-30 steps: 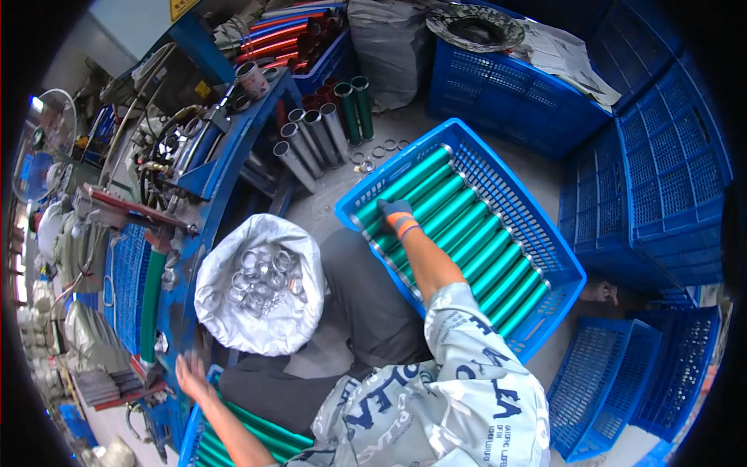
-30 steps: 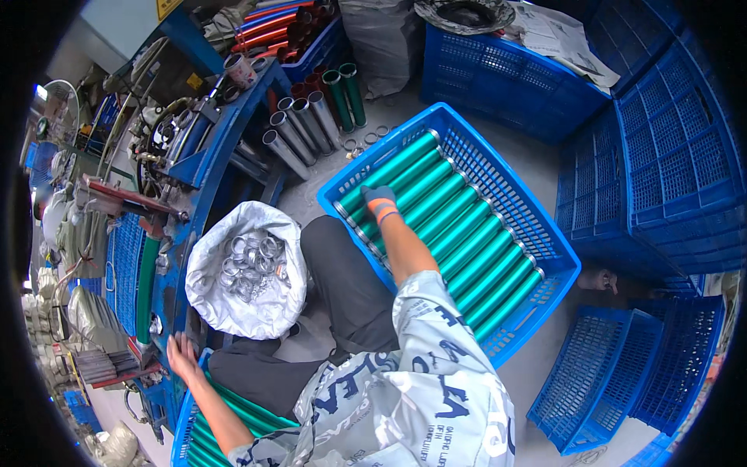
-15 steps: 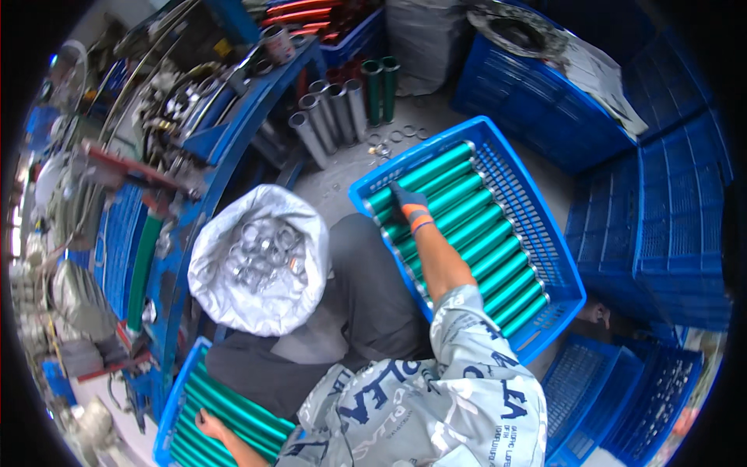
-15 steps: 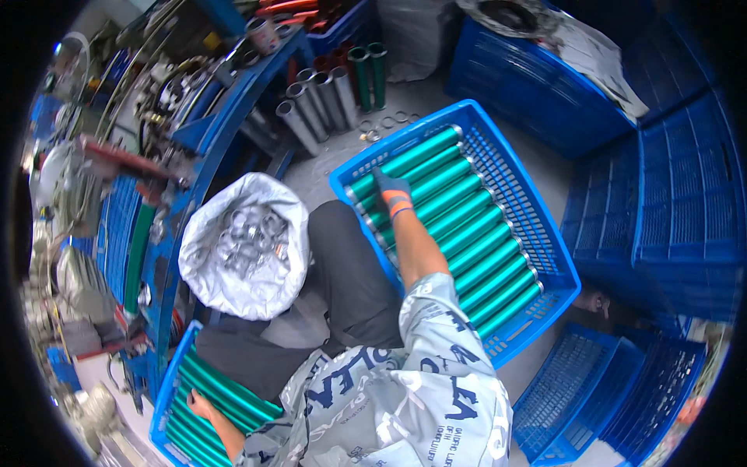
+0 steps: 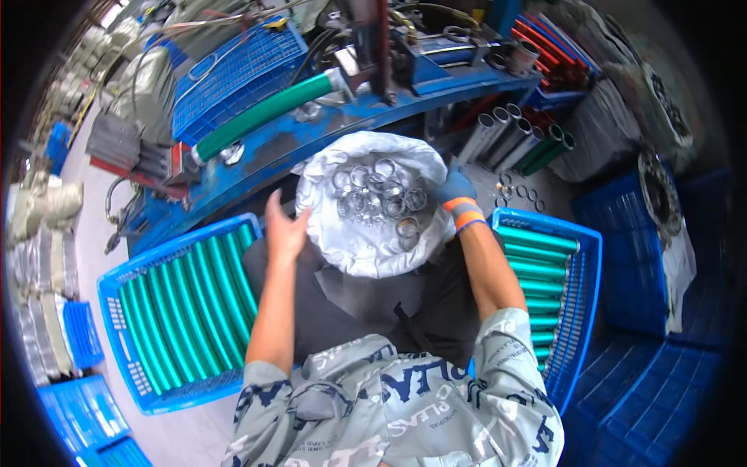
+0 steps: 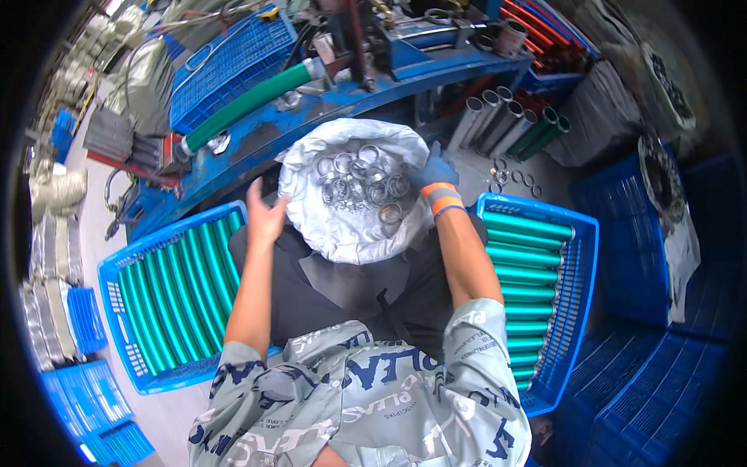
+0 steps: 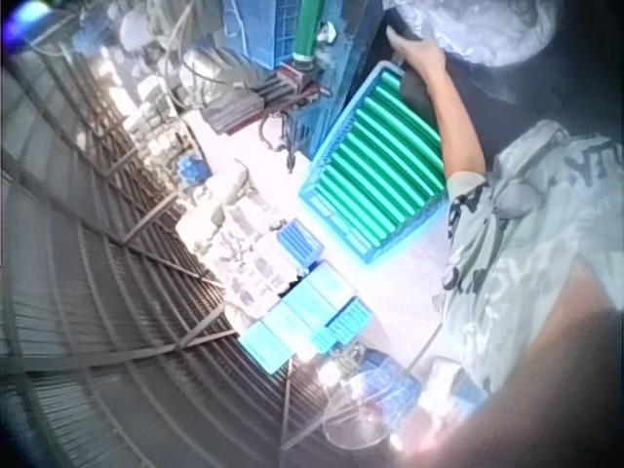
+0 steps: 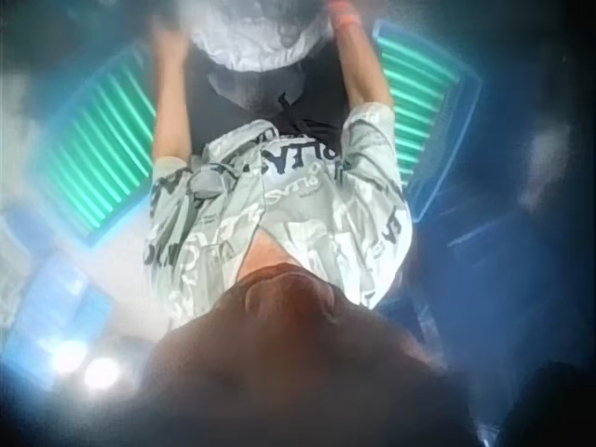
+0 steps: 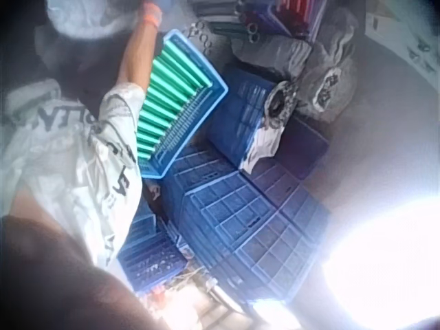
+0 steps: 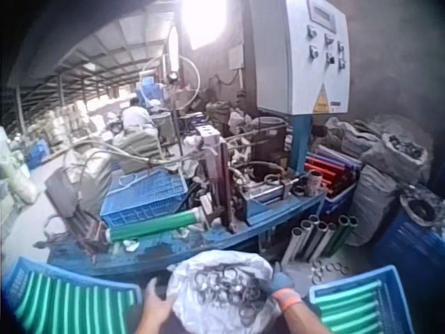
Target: Assembling metal rings and caps onto green industrial tubes using a press machine.
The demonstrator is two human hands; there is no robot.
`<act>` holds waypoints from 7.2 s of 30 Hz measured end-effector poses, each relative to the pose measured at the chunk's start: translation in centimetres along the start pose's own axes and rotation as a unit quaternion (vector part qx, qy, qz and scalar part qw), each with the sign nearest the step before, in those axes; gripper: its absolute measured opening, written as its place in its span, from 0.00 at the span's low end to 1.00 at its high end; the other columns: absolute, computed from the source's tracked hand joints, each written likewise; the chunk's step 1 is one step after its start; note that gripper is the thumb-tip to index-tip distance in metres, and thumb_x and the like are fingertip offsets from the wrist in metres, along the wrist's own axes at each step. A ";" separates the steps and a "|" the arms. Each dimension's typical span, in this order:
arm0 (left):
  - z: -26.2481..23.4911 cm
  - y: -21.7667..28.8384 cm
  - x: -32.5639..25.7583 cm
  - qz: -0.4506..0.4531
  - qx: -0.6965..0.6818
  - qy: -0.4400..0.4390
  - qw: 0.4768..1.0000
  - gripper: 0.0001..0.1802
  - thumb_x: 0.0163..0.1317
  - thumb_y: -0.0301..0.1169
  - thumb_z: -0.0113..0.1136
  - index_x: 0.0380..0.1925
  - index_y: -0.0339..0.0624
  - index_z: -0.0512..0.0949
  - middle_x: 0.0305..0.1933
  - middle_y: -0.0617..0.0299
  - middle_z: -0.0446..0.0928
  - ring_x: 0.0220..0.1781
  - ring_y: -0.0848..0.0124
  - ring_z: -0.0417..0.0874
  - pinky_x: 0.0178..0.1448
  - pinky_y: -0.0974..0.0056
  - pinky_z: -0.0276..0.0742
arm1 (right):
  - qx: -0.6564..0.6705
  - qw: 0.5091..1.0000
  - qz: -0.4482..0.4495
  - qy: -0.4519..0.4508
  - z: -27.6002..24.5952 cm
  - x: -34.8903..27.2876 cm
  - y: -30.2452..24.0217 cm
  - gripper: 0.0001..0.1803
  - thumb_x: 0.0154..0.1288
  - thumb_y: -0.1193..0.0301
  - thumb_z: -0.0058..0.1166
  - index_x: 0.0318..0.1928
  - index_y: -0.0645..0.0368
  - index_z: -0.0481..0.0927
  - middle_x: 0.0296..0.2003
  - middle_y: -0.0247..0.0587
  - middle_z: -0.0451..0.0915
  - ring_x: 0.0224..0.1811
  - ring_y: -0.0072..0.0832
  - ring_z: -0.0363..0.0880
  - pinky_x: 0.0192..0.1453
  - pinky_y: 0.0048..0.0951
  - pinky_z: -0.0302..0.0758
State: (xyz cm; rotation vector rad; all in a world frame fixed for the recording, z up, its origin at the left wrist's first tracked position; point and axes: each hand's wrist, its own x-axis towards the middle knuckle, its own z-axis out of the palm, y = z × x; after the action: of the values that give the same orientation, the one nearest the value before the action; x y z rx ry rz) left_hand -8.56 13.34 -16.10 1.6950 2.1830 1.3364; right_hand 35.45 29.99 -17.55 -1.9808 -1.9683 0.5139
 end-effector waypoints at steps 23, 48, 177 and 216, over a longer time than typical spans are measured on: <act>4.0 4.3 -0.1 -0.227 -0.234 -0.021 0.945 0.27 0.73 0.36 0.80 0.64 0.30 0.84 0.58 0.47 0.93 0.58 0.62 0.93 0.66 0.57 0.85 | 0.145 0.978 -0.053 0.143 -2.9 -4.2 0.6 0.36 0.75 0.61 0.74 0.79 0.58 0.82 0.74 0.59 0.86 0.74 0.52 0.86 0.78 0.46 0.80; -17.6 -10.0 -11.1 -0.238 0.091 0.150 0.955 0.33 0.72 0.34 0.77 0.71 0.29 0.80 0.77 0.38 0.80 0.82 0.45 0.79 0.89 0.44 0.70 | -0.100 0.988 -0.009 -0.117 6.7 0.8 -2.4 0.44 0.83 0.28 0.45 0.76 0.48 0.84 0.65 0.66 0.89 0.67 0.70 0.86 0.72 0.66 0.81; -19.5 16.8 -4.2 -0.072 0.012 -0.304 0.950 0.41 0.52 0.26 0.82 0.70 0.37 0.81 0.49 0.55 0.90 0.49 0.63 0.90 0.61 0.57 0.85 | 0.839 0.524 0.128 -0.068 -10.9 -17.9 2.0 0.35 0.90 0.41 0.56 0.71 0.61 0.84 0.68 0.52 0.87 0.61 0.46 0.92 0.60 0.48 0.92; -24.2 15.8 -5.4 -0.120 0.032 -0.294 0.948 0.42 0.52 0.28 0.83 0.70 0.33 0.81 0.52 0.51 0.91 0.54 0.60 0.92 0.64 0.55 0.86 | 0.945 0.123 0.043 -0.299 -9.2 -24.2 -15.0 0.46 0.88 0.45 0.59 0.93 0.49 0.57 0.80 0.66 0.76 0.80 0.67 0.79 0.84 0.69 0.80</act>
State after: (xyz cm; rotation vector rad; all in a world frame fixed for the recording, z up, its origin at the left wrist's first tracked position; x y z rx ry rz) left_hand -7.39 -4.88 6.93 1.5220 1.9951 0.6001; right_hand 26.28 6.34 -1.58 0.2009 0.1706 2.1749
